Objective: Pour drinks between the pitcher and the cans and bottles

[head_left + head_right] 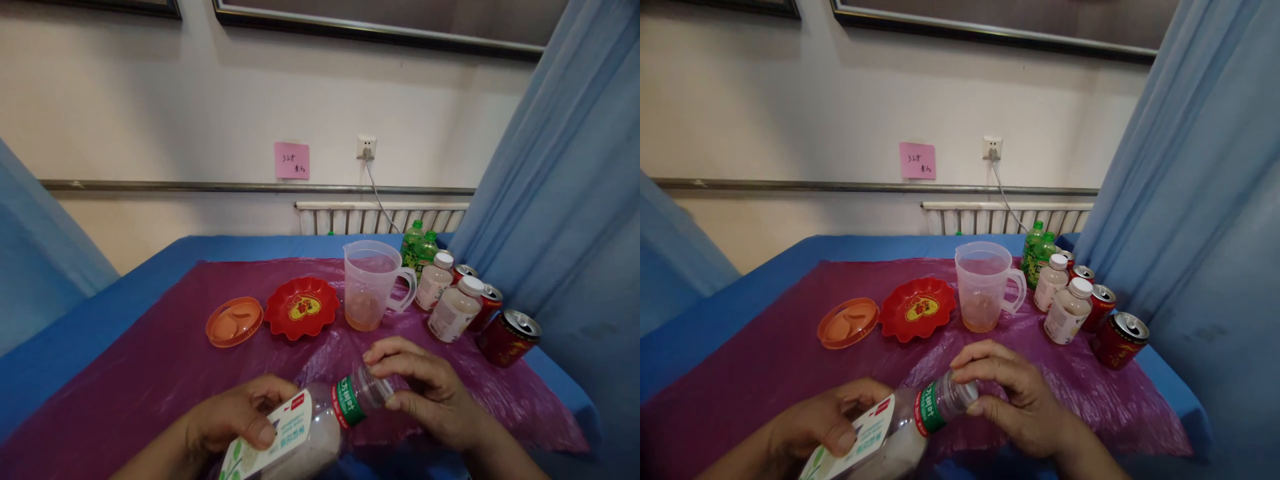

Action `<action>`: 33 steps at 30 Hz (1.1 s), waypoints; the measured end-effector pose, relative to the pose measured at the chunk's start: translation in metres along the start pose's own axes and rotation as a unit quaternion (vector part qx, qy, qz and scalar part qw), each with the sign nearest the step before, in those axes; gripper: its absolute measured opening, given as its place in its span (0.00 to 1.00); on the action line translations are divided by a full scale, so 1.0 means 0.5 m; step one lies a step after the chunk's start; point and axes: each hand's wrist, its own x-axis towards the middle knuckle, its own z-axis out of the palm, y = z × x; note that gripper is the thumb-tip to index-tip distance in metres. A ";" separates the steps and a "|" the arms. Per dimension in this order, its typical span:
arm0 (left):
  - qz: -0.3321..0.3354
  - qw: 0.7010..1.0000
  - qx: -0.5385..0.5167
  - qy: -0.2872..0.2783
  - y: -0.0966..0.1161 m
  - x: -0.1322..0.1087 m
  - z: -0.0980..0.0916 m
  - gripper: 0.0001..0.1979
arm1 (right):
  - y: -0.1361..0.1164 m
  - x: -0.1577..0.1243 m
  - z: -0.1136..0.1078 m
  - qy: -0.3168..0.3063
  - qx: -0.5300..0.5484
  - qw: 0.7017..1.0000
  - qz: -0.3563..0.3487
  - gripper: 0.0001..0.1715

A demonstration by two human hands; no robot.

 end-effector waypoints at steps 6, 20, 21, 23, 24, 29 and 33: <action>0.050 0.981 0.167 0.091 -0.016 -0.019 -0.005 0.39 | -0.001 -0.001 0.006 0.032 -0.063 0.997 -0.011 0.23; 0.096 0.941 0.267 0.186 -0.056 -0.023 0.013 0.42 | 0.000 0.005 0.007 0.030 -0.103 0.994 -0.002 0.26; 0.091 0.941 0.269 0.187 -0.053 -0.026 0.012 0.42 | 0.002 0.004 0.006 0.026 -0.097 0.995 0.002 0.24; 0.083 0.941 0.266 0.191 -0.048 -0.031 0.013 0.42 | 0.006 0.003 0.006 0.024 -0.082 0.996 0.004 0.21; 0.080 0.944 0.256 0.190 -0.047 -0.033 0.014 0.41 | 0.007 0.002 0.007 0.020 -0.073 0.997 -0.001 0.21; 0.085 0.986 0.090 0.109 -0.055 -0.032 0.015 0.37 | 0.003 0.001 0.006 -0.024 -0.014 0.999 -0.023 0.21; 0.058 0.997 -0.021 0.047 -0.058 -0.020 0.020 0.30 | -0.001 0.003 0.006 -0.016 0.028 0.999 -0.031 0.20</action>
